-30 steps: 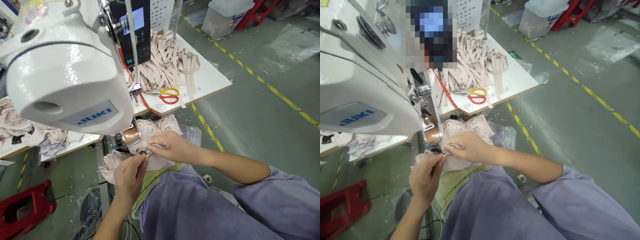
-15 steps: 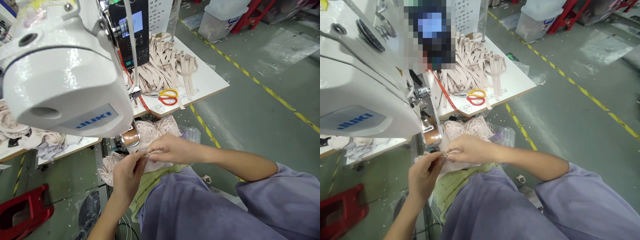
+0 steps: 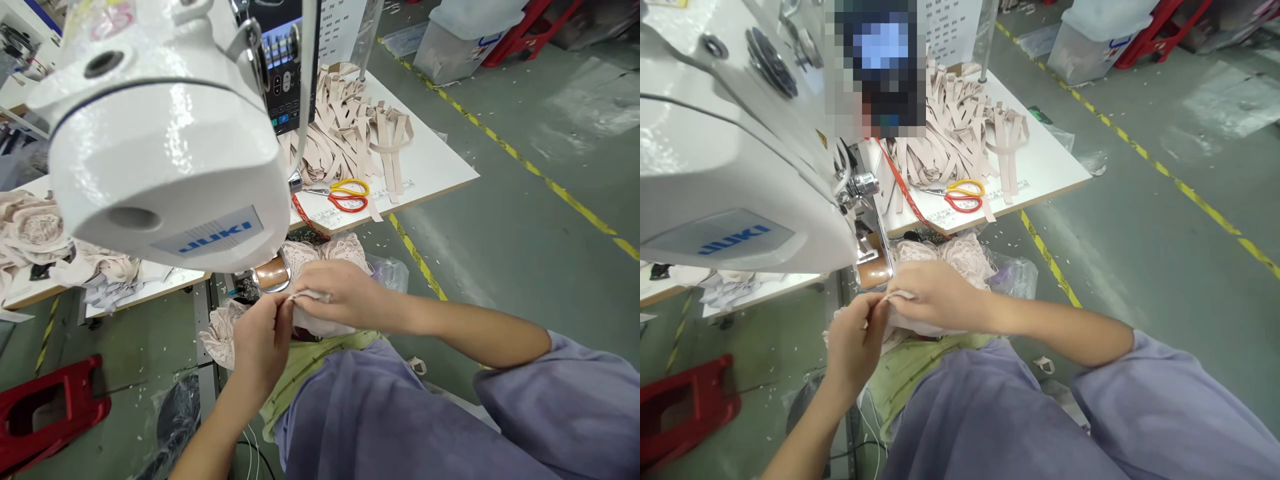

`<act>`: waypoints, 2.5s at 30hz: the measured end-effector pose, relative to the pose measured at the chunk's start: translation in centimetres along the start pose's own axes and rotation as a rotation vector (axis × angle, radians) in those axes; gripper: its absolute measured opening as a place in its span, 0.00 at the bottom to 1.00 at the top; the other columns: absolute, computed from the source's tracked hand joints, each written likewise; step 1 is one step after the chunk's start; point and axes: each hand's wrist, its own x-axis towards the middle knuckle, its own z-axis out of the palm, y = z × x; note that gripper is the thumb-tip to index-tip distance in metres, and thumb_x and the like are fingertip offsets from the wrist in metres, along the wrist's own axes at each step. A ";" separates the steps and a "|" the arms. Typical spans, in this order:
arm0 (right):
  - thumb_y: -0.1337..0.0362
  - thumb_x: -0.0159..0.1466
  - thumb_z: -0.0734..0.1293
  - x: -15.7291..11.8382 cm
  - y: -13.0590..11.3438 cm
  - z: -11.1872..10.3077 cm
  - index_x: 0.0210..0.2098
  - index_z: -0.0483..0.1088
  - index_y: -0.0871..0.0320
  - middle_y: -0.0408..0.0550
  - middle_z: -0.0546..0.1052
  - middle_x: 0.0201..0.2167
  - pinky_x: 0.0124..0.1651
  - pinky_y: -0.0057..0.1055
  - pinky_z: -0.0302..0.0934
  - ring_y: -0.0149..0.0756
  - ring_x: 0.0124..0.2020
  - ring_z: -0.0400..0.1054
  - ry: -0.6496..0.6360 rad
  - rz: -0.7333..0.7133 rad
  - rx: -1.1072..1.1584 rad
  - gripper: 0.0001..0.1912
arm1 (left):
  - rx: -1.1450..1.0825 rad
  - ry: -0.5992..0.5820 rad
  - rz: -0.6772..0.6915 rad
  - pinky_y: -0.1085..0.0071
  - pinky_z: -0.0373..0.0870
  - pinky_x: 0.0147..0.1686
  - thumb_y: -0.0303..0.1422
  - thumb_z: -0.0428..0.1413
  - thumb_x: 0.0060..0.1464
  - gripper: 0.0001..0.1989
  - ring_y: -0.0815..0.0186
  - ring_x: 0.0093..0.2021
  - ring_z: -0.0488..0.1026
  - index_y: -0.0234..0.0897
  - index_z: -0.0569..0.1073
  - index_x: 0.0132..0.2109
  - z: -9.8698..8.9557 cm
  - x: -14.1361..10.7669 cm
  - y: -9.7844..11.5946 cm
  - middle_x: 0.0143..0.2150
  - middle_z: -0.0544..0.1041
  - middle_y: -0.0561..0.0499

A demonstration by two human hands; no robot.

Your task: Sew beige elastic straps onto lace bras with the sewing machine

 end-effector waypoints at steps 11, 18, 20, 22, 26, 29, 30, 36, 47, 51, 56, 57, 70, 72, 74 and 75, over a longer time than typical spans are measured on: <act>0.69 0.60 0.62 6.1 -0.3 -1.5 0.19 0.58 0.59 0.39 0.58 0.17 0.28 0.32 0.39 0.27 0.21 0.48 -0.264 0.116 -0.089 0.14 | 0.321 0.286 0.565 0.72 0.59 0.30 0.21 0.55 0.58 0.25 0.69 0.27 0.67 0.39 0.67 0.62 0.0 0.9 -7.3 0.30 0.77 0.54; 0.65 0.65 0.62 4.3 0.5 -0.2 0.30 0.73 0.58 0.45 0.72 0.29 0.33 0.31 0.50 0.32 0.30 0.61 -0.075 0.016 -0.209 0.10 | 0.454 0.238 0.488 0.69 0.50 0.23 0.23 0.51 0.60 0.19 0.68 0.21 0.62 0.37 0.70 0.57 -0.1 1.3 -6.0 0.21 0.69 0.57; 0.63 0.67 0.63 3.2 0.9 0.9 0.41 0.76 0.56 0.49 0.75 0.40 0.43 0.34 0.56 0.38 0.41 0.64 0.098 -0.063 -0.295 0.10 | 0.509 0.194 0.419 0.67 0.45 0.21 0.25 0.49 0.61 0.16 0.68 0.20 0.61 0.36 0.72 0.54 -0.3 1.4 -5.0 0.20 0.67 0.57; 0.63 0.67 0.64 2.2 1.3 2.0 0.45 0.77 0.53 0.50 0.74 0.43 0.51 0.39 0.56 0.41 0.47 0.63 0.238 -0.110 -0.369 0.11 | 0.512 0.157 0.367 0.66 0.43 0.20 0.25 0.48 0.61 0.15 0.67 0.19 0.61 0.35 0.73 0.52 -0.7 1.5 -4.5 0.20 0.67 0.57; 0.65 0.65 0.66 1.6 1.5 3.3 0.40 0.80 0.49 0.47 0.72 0.37 0.52 0.38 0.58 0.38 0.44 0.64 0.418 -0.090 -0.421 0.09 | 0.449 0.157 0.474 0.68 0.47 0.21 0.23 0.49 0.61 0.16 0.69 0.19 0.59 0.38 0.72 0.54 -1.4 2.1 -5.9 0.20 0.65 0.59; 0.67 0.65 0.66 1.6 1.6 3.5 0.39 0.79 0.50 0.45 0.71 0.32 0.45 0.36 0.60 0.35 0.38 0.65 0.435 -0.091 -0.394 0.10 | 0.410 0.130 0.702 0.69 0.50 0.23 0.20 0.51 0.60 0.21 0.69 0.21 0.59 0.39 0.69 0.58 -1.8 3.0 -8.1 0.20 0.64 0.60; 0.66 0.66 0.65 1.5 1.7 3.7 0.40 0.79 0.51 0.45 0.71 0.32 0.42 0.34 0.60 0.34 0.36 0.65 0.410 -0.087 -0.354 0.10 | 0.419 0.120 0.744 0.69 0.50 0.23 0.19 0.51 0.60 0.21 0.69 0.21 0.58 0.40 0.69 0.58 -1.9 3.3 -8.6 0.20 0.64 0.60; 0.59 0.69 0.64 -0.8 2.5 5.5 0.62 0.59 0.53 0.50 0.72 0.45 0.35 0.30 0.67 0.31 0.34 0.69 0.317 0.209 0.138 0.23 | 0.516 0.130 0.613 0.67 0.44 0.21 0.22 0.50 0.59 0.16 0.70 0.19 0.59 0.40 0.74 0.50 -1.4 3.1 -7.0 0.18 0.63 0.58; 0.69 0.62 0.64 2.9 3.0 1.9 0.46 0.76 0.55 0.50 0.75 0.46 0.47 0.38 0.69 0.43 0.47 0.70 0.222 0.233 0.101 0.15 | 0.621 0.179 0.344 0.68 0.45 0.19 0.25 0.52 0.59 0.13 0.70 0.16 0.62 0.35 0.72 0.51 0.1 2.3 -2.6 0.17 0.64 0.58; 0.70 0.60 0.64 4.5 3.5 1.0 0.46 0.77 0.55 0.48 0.74 0.53 0.47 0.34 0.70 0.41 0.49 0.71 0.165 0.198 0.211 0.17 | 0.654 0.210 0.310 0.68 0.43 0.19 0.26 0.54 0.57 0.14 0.69 0.15 0.59 0.36 0.72 0.51 0.3 2.5 -2.4 0.15 0.61 0.59; 0.70 0.60 0.64 5.4 3.7 0.4 0.44 0.78 0.53 0.47 0.75 0.54 0.52 0.35 0.70 0.39 0.50 0.72 0.137 0.155 0.223 0.16 | 0.690 0.183 0.231 0.67 0.40 0.20 0.29 0.54 0.59 0.14 0.69 0.14 0.55 0.37 0.73 0.52 0.7 2.3 -2.6 0.14 0.61 0.58; 0.70 0.60 0.64 5.4 3.8 0.4 0.44 0.78 0.52 0.47 0.75 0.54 0.53 0.36 0.69 0.40 0.51 0.73 0.137 0.153 0.213 0.16 | 0.679 0.179 0.213 0.67 0.40 0.21 0.29 0.53 0.59 0.14 0.68 0.14 0.56 0.37 0.73 0.52 0.7 2.2 -2.6 0.15 0.62 0.57; 0.68 0.61 0.63 4.8 4.9 0.2 0.47 0.78 0.57 0.51 0.75 0.57 0.47 0.34 0.67 0.42 0.53 0.72 0.149 0.107 0.226 0.17 | 0.646 0.196 0.273 0.66 0.44 0.20 0.29 0.54 0.59 0.13 0.68 0.16 0.60 0.39 0.73 0.51 0.8 2.4 -2.5 0.16 0.66 0.56; 0.68 0.60 0.63 4.6 4.8 0.4 0.49 0.77 0.57 0.50 0.75 0.57 0.47 0.34 0.67 0.41 0.53 0.71 0.162 0.106 0.246 0.19 | 0.650 0.201 0.268 0.67 0.43 0.20 0.29 0.53 0.59 0.13 0.68 0.15 0.59 0.39 0.73 0.51 0.5 2.4 -2.7 0.16 0.65 0.56; 0.68 0.60 0.64 4.5 4.7 0.6 0.50 0.76 0.56 0.49 0.74 0.57 0.51 0.35 0.66 0.40 0.52 0.71 0.163 0.110 0.254 0.19 | 0.674 0.217 0.240 0.67 0.43 0.20 0.29 0.52 0.61 0.12 0.68 0.15 0.59 0.39 0.73 0.50 0.3 2.3 -3.0 0.16 0.66 0.56; 0.68 0.60 0.64 4.5 4.7 0.7 0.50 0.76 0.56 0.48 0.74 0.58 0.52 0.36 0.66 0.40 0.51 0.71 0.161 0.110 0.255 0.20 | 0.674 0.221 0.233 0.67 0.43 0.20 0.29 0.52 0.61 0.12 0.68 0.15 0.60 0.39 0.73 0.50 0.3 2.3 -3.1 0.16 0.66 0.56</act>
